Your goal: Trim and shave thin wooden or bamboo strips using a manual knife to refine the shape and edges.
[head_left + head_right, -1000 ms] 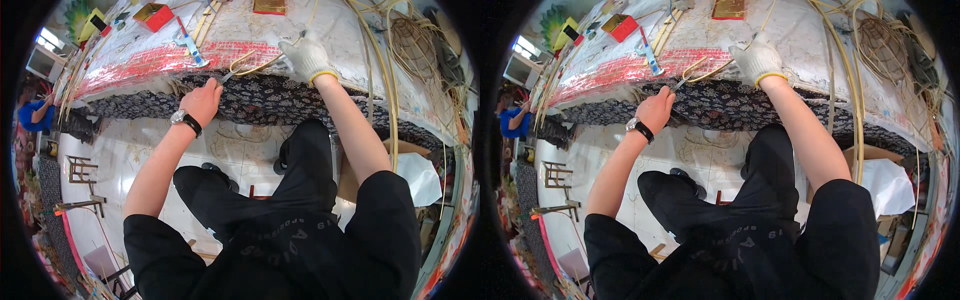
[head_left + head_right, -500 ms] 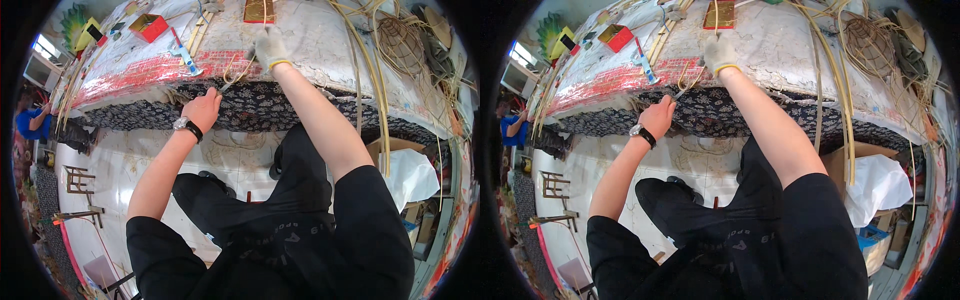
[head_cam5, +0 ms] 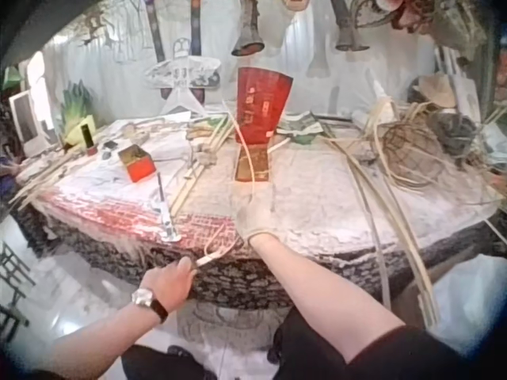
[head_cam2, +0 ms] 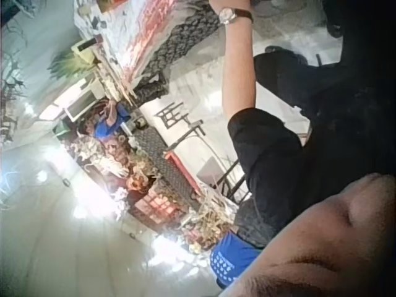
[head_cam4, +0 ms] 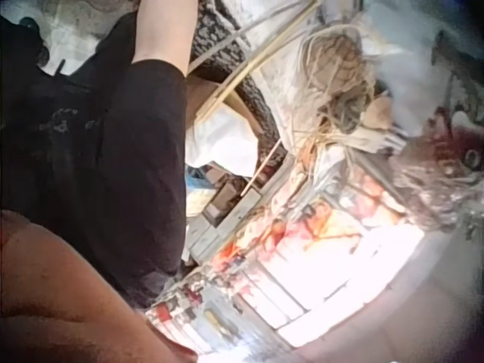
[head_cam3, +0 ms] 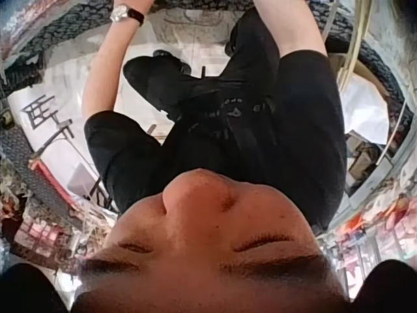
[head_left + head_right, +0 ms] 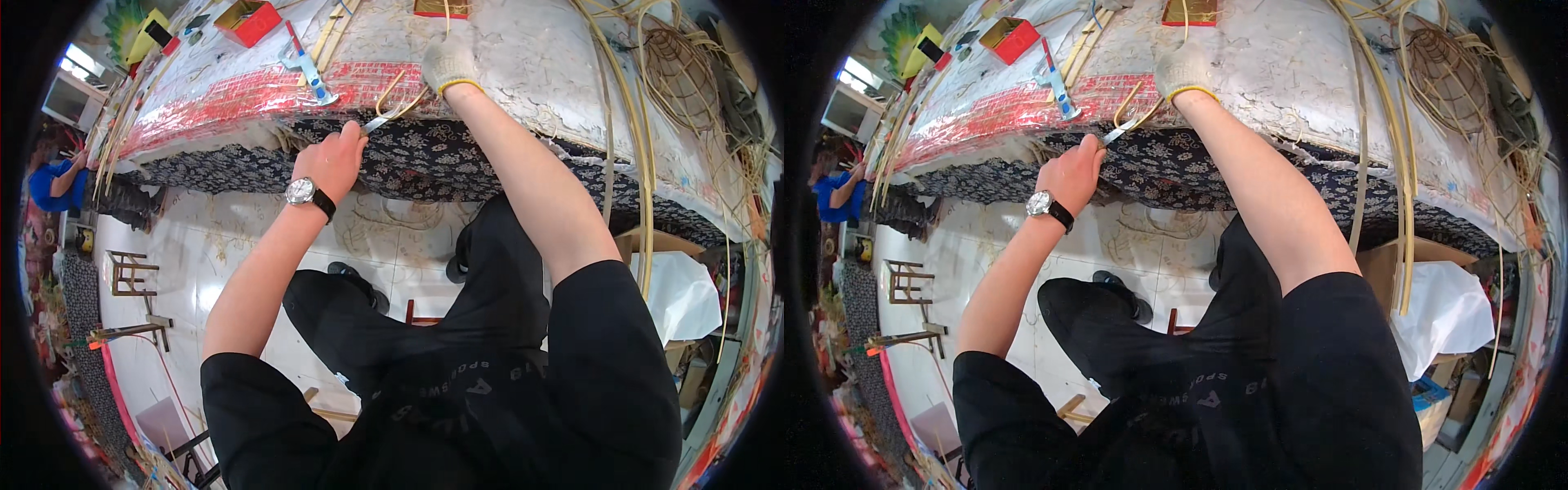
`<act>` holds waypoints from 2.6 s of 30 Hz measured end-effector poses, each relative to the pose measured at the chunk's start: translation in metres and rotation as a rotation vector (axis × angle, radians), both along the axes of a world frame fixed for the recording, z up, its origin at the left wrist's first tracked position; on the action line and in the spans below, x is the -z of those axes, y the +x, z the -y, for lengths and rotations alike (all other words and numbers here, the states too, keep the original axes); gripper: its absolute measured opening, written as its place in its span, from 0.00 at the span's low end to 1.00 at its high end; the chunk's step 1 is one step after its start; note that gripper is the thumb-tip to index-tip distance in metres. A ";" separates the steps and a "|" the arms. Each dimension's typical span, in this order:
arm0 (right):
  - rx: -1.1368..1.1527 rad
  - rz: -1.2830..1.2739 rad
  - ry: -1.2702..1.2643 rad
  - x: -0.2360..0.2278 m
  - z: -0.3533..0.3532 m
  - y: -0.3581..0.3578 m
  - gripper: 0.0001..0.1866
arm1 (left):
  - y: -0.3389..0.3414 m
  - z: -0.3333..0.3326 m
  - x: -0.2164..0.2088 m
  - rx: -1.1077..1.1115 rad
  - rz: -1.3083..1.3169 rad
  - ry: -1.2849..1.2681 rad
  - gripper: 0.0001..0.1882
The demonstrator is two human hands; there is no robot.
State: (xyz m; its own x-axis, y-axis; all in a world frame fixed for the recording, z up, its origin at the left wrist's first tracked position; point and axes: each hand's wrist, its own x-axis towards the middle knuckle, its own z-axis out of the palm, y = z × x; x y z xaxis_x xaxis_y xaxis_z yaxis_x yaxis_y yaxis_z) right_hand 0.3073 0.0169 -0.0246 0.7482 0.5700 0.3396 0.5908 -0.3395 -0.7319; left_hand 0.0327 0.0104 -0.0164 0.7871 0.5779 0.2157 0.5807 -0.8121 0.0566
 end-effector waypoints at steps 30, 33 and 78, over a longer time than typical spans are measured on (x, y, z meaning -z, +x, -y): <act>-0.189 0.483 -0.466 -0.021 0.006 -0.002 0.16 | 0.007 -0.025 -0.026 0.066 -0.087 -0.012 0.10; -0.218 0.619 -0.509 -0.017 0.002 0.001 0.15 | 0.007 -0.033 -0.028 0.086 -0.110 -0.005 0.10; -0.394 0.677 -0.521 -0.022 -0.014 0.008 0.13 | 0.019 -0.030 -0.025 0.228 -0.102 -0.050 0.11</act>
